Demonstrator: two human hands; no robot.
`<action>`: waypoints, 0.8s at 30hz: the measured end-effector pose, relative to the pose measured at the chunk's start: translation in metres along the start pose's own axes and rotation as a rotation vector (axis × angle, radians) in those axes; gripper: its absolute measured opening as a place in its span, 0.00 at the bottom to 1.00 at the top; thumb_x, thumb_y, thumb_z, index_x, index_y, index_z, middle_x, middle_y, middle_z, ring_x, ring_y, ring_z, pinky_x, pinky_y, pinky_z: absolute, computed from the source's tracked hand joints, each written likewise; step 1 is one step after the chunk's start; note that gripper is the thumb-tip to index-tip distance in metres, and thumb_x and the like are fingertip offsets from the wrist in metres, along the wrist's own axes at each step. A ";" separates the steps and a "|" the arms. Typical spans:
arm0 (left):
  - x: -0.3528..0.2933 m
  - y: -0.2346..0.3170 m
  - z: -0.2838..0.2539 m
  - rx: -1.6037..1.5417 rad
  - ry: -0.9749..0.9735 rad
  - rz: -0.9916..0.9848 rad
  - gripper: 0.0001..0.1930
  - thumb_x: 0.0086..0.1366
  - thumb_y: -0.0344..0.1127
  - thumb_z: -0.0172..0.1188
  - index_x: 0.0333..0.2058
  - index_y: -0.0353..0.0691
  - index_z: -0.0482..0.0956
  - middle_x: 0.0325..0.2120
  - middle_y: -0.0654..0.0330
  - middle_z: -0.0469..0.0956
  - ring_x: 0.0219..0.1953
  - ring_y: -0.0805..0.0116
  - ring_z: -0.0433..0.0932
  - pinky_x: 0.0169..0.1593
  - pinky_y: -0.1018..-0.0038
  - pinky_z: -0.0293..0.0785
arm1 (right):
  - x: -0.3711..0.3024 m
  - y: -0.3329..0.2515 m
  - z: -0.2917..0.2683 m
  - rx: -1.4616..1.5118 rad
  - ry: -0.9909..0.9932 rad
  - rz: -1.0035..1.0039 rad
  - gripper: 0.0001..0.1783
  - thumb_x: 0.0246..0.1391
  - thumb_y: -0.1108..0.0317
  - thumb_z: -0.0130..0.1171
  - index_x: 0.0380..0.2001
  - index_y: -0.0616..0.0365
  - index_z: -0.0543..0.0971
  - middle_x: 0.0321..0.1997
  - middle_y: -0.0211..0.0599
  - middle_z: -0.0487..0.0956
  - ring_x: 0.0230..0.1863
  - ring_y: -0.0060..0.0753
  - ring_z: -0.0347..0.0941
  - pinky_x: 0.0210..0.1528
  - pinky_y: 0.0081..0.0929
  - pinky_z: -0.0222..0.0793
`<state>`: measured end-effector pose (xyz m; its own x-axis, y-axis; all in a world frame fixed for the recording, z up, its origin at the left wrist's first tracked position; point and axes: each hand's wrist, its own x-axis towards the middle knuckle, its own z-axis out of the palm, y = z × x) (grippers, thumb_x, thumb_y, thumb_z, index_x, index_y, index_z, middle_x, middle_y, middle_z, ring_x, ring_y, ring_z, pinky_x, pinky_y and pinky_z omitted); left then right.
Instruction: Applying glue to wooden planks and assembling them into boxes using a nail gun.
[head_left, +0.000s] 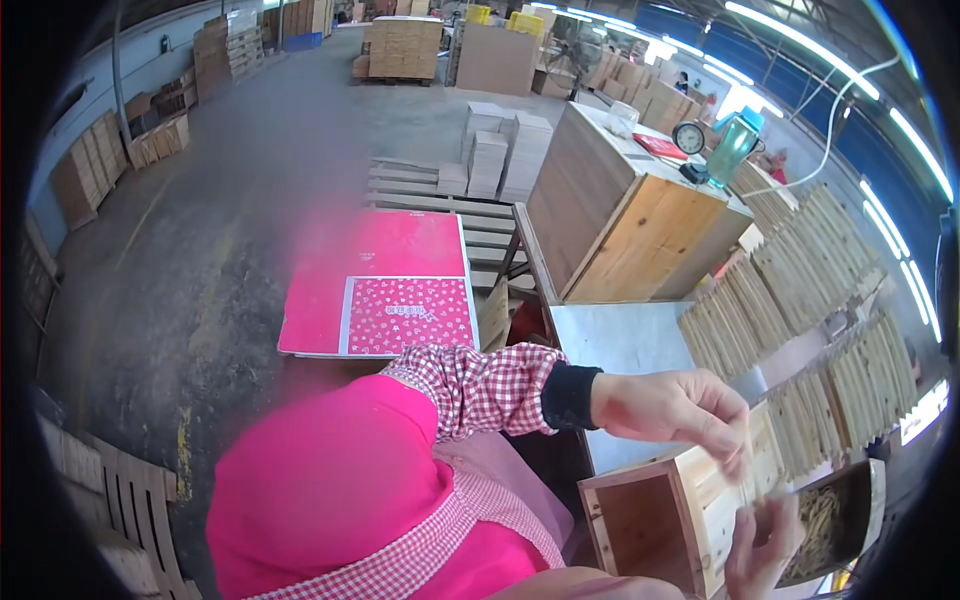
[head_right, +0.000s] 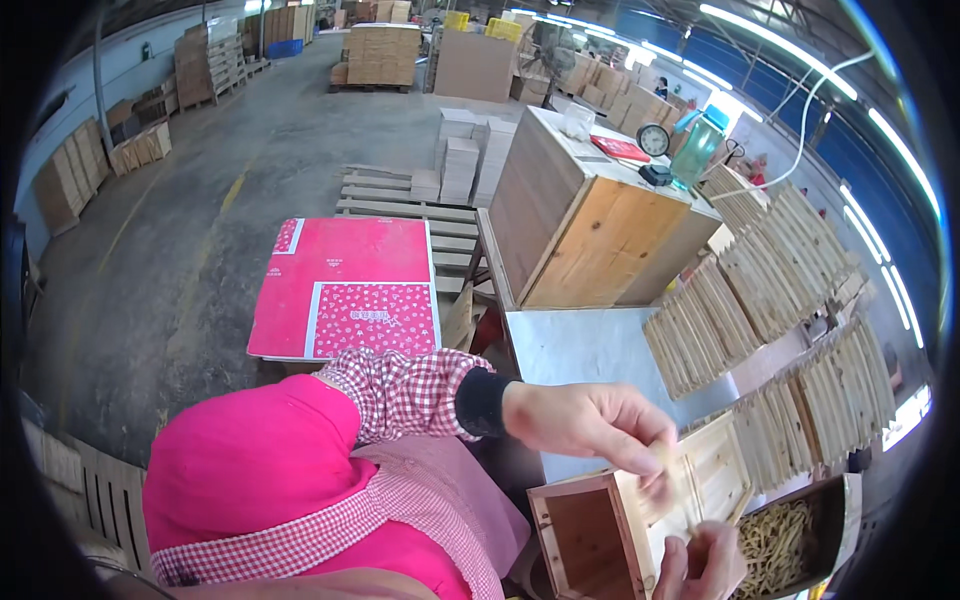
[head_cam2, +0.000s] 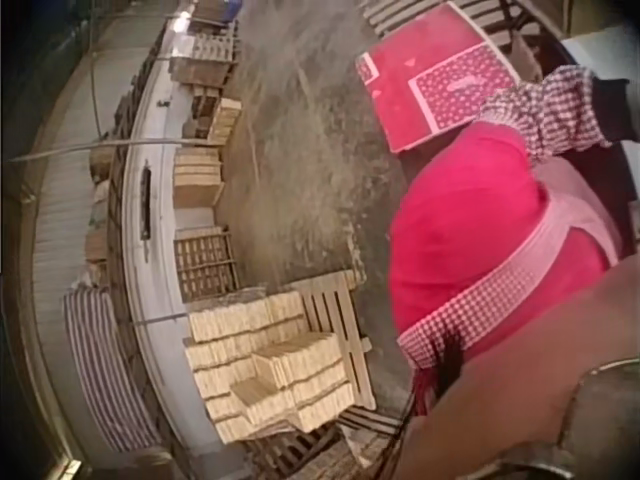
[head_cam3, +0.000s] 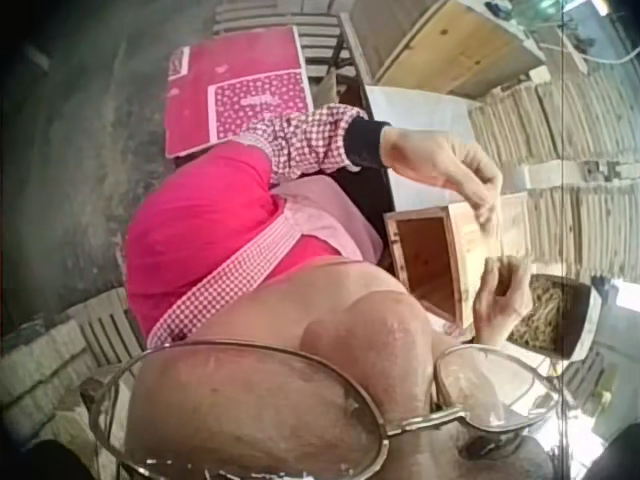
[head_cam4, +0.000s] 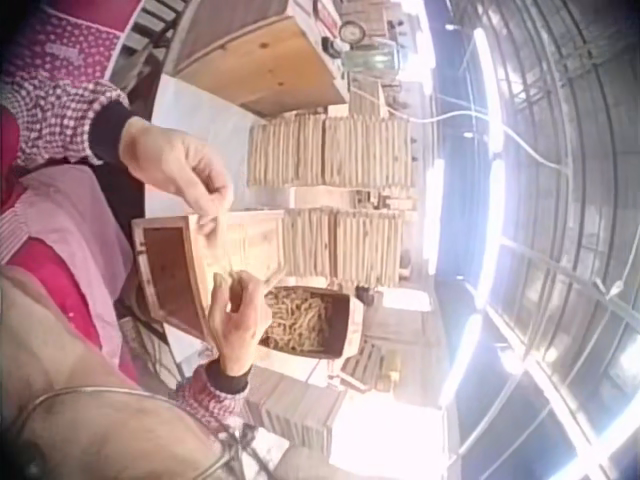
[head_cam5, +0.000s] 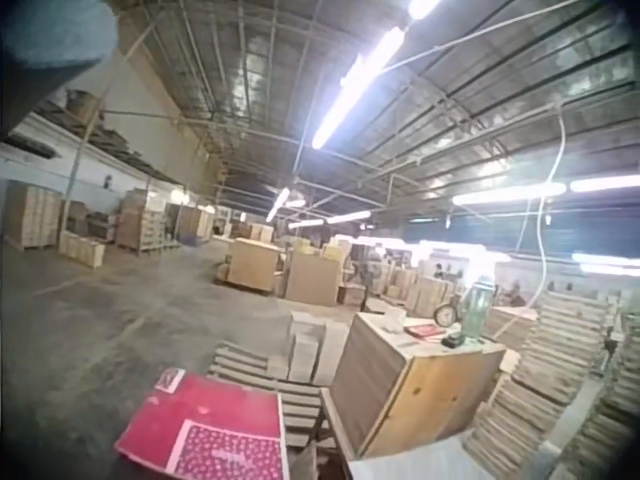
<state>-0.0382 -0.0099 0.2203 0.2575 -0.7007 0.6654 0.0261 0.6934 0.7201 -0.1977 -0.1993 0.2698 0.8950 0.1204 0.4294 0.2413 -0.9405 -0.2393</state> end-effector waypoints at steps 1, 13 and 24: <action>-0.001 0.005 0.002 -0.228 -0.039 -0.109 0.09 0.64 0.34 0.56 0.28 0.34 0.75 0.18 0.65 0.72 0.23 0.75 0.73 0.36 0.80 0.70 | -0.007 0.003 0.004 0.039 -0.020 0.037 0.11 0.53 0.71 0.61 0.39 0.64 0.75 0.24 0.43 0.76 0.22 0.38 0.72 0.26 0.34 0.68; 0.004 -0.004 -0.022 0.602 -0.589 -0.011 0.19 0.68 0.37 0.52 0.18 0.38 0.66 0.13 0.62 0.67 0.18 0.60 0.69 0.31 0.71 0.67 | -0.082 0.031 -0.015 -0.220 -0.090 -0.013 0.13 0.58 0.63 0.52 0.30 0.64 0.76 0.31 0.45 0.77 0.32 0.50 0.74 0.39 0.38 0.72; -0.005 0.024 -0.008 0.635 -0.674 0.257 0.20 0.65 0.37 0.53 0.15 0.39 0.65 0.12 0.59 0.67 0.20 0.55 0.69 0.40 0.62 0.67 | -0.041 0.010 -0.016 0.165 0.076 0.066 0.13 0.62 0.63 0.48 0.27 0.60 0.73 0.25 0.34 0.72 0.29 0.36 0.72 0.40 0.30 0.71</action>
<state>-0.0311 0.0113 0.2328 -0.4321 -0.6270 0.6482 -0.5332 0.7573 0.3771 -0.2379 -0.2183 0.2639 0.8814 0.0302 0.4714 0.2470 -0.8800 -0.4056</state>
